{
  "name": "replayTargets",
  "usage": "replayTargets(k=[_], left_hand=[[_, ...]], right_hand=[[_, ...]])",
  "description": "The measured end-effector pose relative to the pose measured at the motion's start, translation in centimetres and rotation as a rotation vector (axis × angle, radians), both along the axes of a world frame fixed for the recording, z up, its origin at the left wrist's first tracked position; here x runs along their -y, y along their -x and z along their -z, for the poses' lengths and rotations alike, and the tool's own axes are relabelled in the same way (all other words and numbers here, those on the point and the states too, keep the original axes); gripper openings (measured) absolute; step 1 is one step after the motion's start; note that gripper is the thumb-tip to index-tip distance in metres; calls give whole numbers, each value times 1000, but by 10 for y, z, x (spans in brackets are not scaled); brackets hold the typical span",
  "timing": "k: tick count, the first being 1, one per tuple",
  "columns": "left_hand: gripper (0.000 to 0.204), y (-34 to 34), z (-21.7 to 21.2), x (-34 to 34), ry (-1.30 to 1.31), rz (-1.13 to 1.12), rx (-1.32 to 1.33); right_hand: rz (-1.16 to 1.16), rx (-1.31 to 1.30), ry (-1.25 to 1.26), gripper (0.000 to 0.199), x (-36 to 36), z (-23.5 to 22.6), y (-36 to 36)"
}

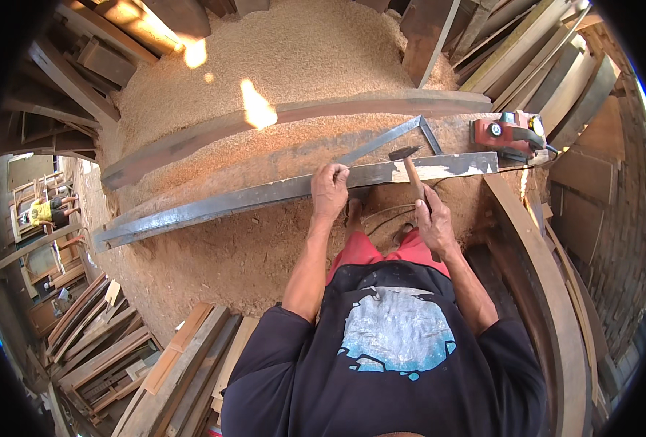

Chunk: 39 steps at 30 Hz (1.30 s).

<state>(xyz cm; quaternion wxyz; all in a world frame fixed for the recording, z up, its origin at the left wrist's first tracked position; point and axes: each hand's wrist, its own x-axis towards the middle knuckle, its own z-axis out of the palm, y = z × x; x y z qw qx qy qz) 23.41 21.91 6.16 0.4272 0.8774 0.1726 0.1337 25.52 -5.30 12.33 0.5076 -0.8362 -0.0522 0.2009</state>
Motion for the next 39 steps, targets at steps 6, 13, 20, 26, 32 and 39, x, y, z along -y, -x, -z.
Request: replayTargets(k=[6, 13, 20, 26, 32, 39], left_hand=[[10, 14, -24, -1, -119, 161, -60], [14, 36, -26, 67, 428, 502, -336], [18, 40, -25, 70, 198, 611, -305], [9, 11, -18, 5, -200, 241, -215], [9, 6, 4, -19, -136, 258, -160], [10, 6, 11, -20, -163, 291, -89]], right_hand=[[105, -178, -29, 28, 23, 25, 10], [78, -270, -52, 31, 18, 20, 19], [13, -285, 61, 28, 8, 4, 22], [-49, -79, 152, 32, -3, -8, 16], [-159, 153, 130, 51, -20, -5, 14], [-163, 218, -3, 51, -40, -14, 10]])
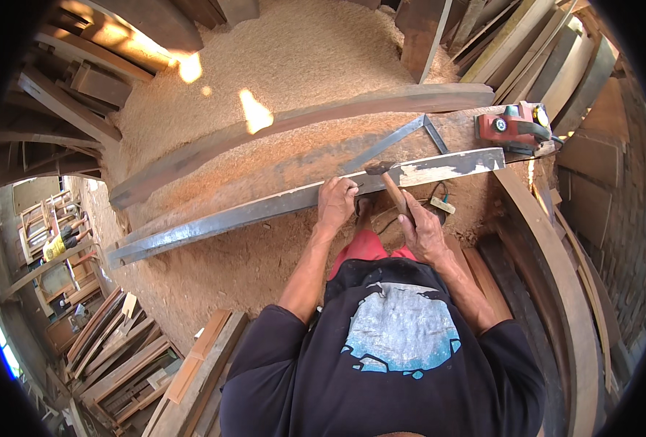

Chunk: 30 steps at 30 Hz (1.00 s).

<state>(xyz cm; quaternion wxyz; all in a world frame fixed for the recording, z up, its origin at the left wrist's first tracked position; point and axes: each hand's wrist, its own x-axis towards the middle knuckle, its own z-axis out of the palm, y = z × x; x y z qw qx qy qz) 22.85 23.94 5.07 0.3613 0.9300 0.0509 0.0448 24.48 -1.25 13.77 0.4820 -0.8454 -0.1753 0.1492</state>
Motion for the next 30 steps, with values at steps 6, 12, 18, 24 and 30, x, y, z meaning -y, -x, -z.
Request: replayTargets(k=[6, 12, 18, 24, 30], left_hand=[[10, 0, 2, 0, -13, 0, 31], [9, 0, -5, -2, 24, 0, 11], [6, 0, -7, -5, 5, 20, 3], [8, -7, -15, -6, 50, -11, -96], [10, -10, -40, 19, 159, 257, -173]], right_hand=[[-61, -38, 71, 54, -6, 13, 9], [-48, 65, -5, 53, -12, 4, 3], [-88, -109, 261, 43, -11, 22, 4], [168, -236, 31, 30, 5, 0, -4], [274, -269, 117, 33, 37, 14, -7]])
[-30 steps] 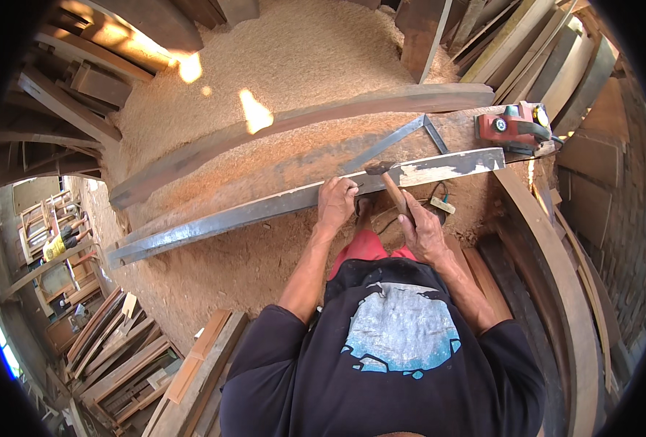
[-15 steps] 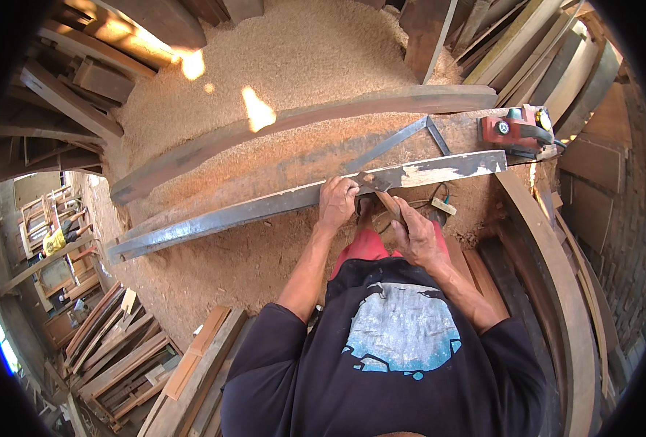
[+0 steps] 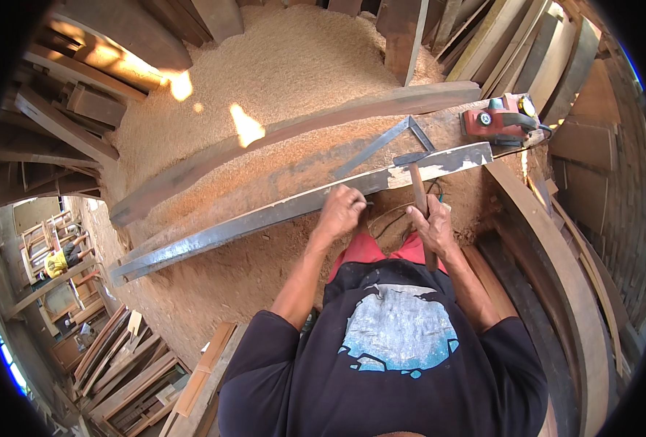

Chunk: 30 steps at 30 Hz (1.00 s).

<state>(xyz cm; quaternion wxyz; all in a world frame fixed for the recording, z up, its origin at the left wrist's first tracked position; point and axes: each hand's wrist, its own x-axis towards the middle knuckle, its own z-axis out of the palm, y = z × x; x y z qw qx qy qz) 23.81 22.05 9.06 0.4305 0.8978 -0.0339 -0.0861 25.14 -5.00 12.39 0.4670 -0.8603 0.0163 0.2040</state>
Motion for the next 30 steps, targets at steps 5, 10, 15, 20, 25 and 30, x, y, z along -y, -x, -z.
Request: replayTargets(k=[5, 10, 15, 20, 25, 30], left_hand=[[13, 18, 3, 57, 203, 221, -201], [17, 26, 0, 86, 207, 269, -268], [43, 6, -24, 73, -236, 51, 74], [78, -27, 22, 2, -704, 46, 2], [78, -63, 46, -28, -437, 382, -375], [70, -71, 35, -24, -474, 398, -369]], right_hand=[[-73, -18, -10, 32, 16, 6, 26], [-5, -139, -90, 26, 21, 9, 43], [75, -125, -149, 20, 38, 14, 37], [234, -127, -237, 18, 60, 12, 27], [323, -28, -116, 11, 66, 1, 22], [574, -18, -206, 12, 35, -13, 16]])
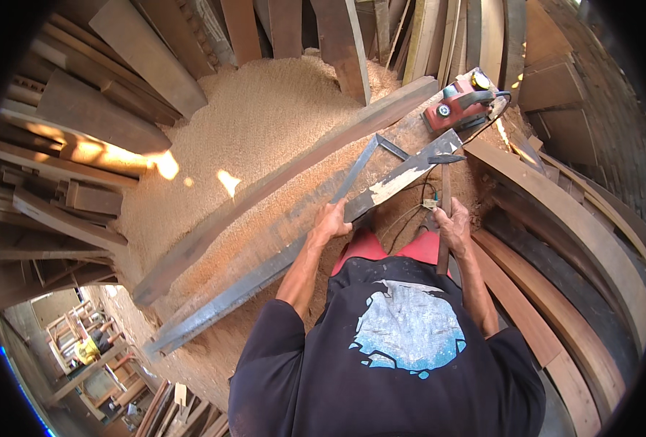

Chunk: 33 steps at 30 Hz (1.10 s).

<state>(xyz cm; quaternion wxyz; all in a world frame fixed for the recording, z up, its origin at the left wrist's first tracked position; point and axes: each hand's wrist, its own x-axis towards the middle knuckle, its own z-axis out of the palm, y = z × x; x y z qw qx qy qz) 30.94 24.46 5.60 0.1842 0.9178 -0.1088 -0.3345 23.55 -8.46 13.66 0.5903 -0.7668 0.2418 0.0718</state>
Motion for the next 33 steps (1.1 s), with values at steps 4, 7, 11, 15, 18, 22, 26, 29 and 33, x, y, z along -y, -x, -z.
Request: replayTargets(k=[4, 7, 11, 15, 18, 22, 26, 29, 33], left_hand=[[69, -2, 1, -2, -2, 2, 53], [68, -12, -1, -4, 15, 0, 41], [73, -8, 0, -9, 17, 62, 55], [87, -17, -14, -5, 46, 156, 112], [82, -29, -38, 7, 20, 162, 50], [68, -38, -36, 30, 451, 268, 360], [48, -33, -74, 88, 804, 530, 499], [29, -15, -64, 108, 835, 660, 315], [14, -8, -53, 108, 744, 783, 103]], right_hand=[[17, 18, -4, 13, -15, 3, -2], [58, 20, -38, 14, -23, -4, -2], [124, 20, 1, 15, -24, -9, -1], [225, 23, -69, 17, -15, 12, 10], [231, 14, -80, 18, -12, 16, 18], [222, 14, -114, 18, -18, 3, 22], [111, -52, -97, 20, -28, -3, 27], [83, -46, -78, 21, -44, 5, 37], [37, -19, -167, 19, -51, 19, 60]])
